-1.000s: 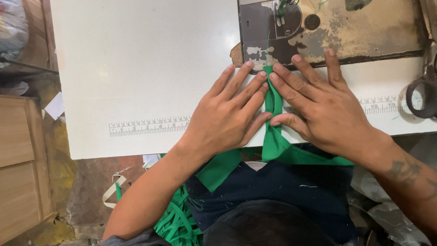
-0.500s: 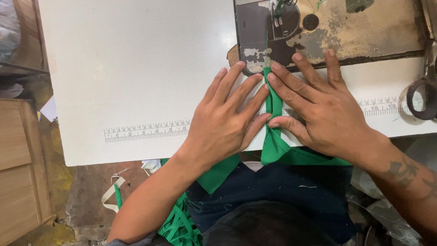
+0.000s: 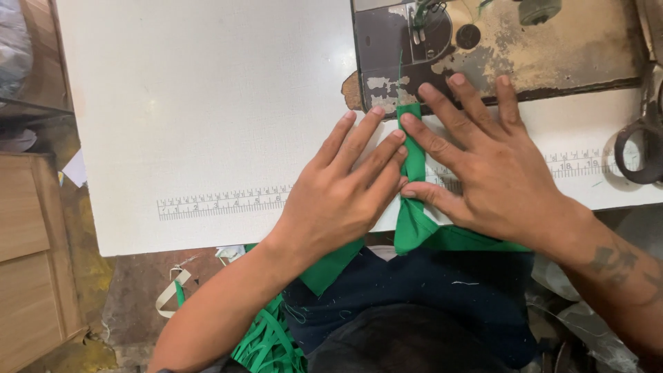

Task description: Aligning and sewing green fabric strips using an industrial sewing machine and trimming with scissors.

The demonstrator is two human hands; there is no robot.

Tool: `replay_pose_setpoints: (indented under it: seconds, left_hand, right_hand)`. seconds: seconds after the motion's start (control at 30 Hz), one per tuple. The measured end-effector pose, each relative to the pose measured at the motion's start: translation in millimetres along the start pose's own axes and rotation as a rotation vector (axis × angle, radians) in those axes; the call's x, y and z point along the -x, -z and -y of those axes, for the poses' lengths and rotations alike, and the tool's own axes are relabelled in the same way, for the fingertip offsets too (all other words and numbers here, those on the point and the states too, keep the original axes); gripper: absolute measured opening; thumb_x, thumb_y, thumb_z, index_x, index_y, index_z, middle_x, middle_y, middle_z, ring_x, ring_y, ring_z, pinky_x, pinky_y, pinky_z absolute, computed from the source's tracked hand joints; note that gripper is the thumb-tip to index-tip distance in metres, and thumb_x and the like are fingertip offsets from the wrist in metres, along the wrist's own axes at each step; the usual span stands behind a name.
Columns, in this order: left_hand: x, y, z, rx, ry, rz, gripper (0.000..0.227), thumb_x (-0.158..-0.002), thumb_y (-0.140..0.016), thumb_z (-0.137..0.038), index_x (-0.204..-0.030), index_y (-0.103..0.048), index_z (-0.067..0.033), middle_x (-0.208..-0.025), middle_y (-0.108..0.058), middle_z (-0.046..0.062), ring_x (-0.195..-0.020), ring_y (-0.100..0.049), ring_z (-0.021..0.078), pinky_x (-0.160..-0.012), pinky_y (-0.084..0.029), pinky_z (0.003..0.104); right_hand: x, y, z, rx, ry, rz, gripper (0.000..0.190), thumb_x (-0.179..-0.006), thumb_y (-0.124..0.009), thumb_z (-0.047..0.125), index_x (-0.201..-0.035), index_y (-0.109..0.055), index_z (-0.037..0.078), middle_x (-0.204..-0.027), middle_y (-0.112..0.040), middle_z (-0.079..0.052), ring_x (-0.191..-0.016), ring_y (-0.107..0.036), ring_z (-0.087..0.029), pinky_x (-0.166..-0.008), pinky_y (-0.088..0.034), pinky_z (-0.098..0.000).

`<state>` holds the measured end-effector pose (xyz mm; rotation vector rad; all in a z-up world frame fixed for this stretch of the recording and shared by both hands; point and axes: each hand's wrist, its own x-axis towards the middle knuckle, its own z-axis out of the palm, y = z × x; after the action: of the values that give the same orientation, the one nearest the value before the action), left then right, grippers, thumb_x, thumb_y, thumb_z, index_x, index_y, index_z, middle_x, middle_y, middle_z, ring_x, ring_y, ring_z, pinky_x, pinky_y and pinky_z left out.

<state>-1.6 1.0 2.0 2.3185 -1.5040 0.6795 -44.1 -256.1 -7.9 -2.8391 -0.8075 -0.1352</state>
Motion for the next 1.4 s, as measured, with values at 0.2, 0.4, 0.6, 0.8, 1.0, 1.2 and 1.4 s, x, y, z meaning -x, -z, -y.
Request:
replay_pose_setpoints:
  seconds: [0.2,0.4,0.6,0.8,1.0,1.2,1.4]
  left_hand:
    - [-7.0,0.3,12.7,-0.038,-0.056,0.017,0.027,-0.120,-0.061,-0.025,-0.120,-0.077,-0.0034,-0.132,-0.077,0.014,-0.139,-0.063,0.0423,-0.123,-0.050,0.056]
    - [-33.2,-32.9,42.2,0.020,-0.053,0.017,0.031,-0.119,-0.063,-0.030,-0.124,-0.077,-0.0023,-0.137,-0.079,0.016,-0.143,-0.058,0.0461,-0.126,-0.042,0.058]
    - [-50.8,-43.9,54.6,0.027,0.000,-0.011,0.029,-0.117,-0.069,-0.028,-0.125,-0.075,-0.0007,-0.134,-0.076,0.013,-0.141,-0.057,0.0433,-0.122,-0.046,0.054]
    - [-53.6,-41.7,52.2,0.047,0.049,-0.014,0.027,-0.117,-0.068,-0.027,-0.125,-0.075,-0.0021,-0.133,-0.076,0.011,-0.141,-0.057,0.0427,-0.121,-0.047,0.054]
    - [-55.8,-42.4,52.9,0.023,0.053,-0.019,0.027,-0.116,-0.070,-0.027,-0.125,-0.075,-0.0021,-0.133,-0.076,0.011,-0.139,-0.059,0.0426,-0.119,-0.049,0.054]
    - [-55.5,-43.2,51.6,-0.028,0.026,-0.028,0.024,-0.115,-0.071,-0.023,-0.123,-0.077,-0.0011,-0.132,-0.077,0.013,-0.137,-0.062,0.0419,-0.118,-0.050,0.052]
    - [-54.0,-43.7,54.2,0.001,-0.009,-0.026,0.024,-0.116,-0.073,-0.025,-0.129,-0.073,-0.0053,-0.133,-0.071,0.013,-0.133,-0.063,0.0392,-0.115,-0.053,0.052]
  right_hand:
    - [-0.4,1.6,6.3,-0.034,-0.073,-0.050,0.092,-0.107,-0.057,0.071,-0.179,-0.016,0.031,-0.185,-0.014,-0.026,-0.172,-0.003,-0.040,-0.136,-0.001,-0.0694]
    - [-16.4,7.2,-37.1,0.000,-0.210,0.122,0.094,-0.106,-0.057,0.074,-0.180,-0.009,0.045,-0.185,0.017,-0.005,-0.171,0.019,-0.028,-0.137,0.014,-0.0634]
    - [-35.9,7.6,-60.4,0.037,-0.132,-0.015,0.089,-0.102,-0.061,0.065,-0.177,-0.035,0.025,-0.175,-0.034,-0.035,-0.145,-0.056,-0.061,-0.118,-0.017,-0.0877]
    - [-23.2,-8.2,-68.7,0.138,-0.147,-0.070,0.089,-0.104,-0.064,0.071,-0.180,-0.031,0.038,-0.179,-0.042,-0.031,-0.121,-0.073,-0.057,-0.100,-0.049,-0.0776]
    - [-32.1,0.8,-61.4,0.038,-0.177,-0.043,0.083,-0.106,-0.050,0.072,-0.178,-0.037,0.032,-0.172,-0.043,-0.041,-0.095,-0.075,-0.064,-0.122,-0.019,-0.0833]
    - [-33.6,2.1,-63.1,0.016,-0.176,-0.030,0.080,-0.107,-0.050,0.071,-0.177,-0.034,0.035,-0.175,-0.038,-0.039,-0.122,-0.068,-0.069,-0.122,-0.015,-0.0835]
    - [-35.6,0.7,-74.4,-0.060,-0.138,-0.062,0.076,-0.105,-0.066,0.061,-0.173,-0.042,0.036,-0.174,-0.040,-0.038,-0.116,-0.070,-0.062,-0.118,-0.016,-0.0869]
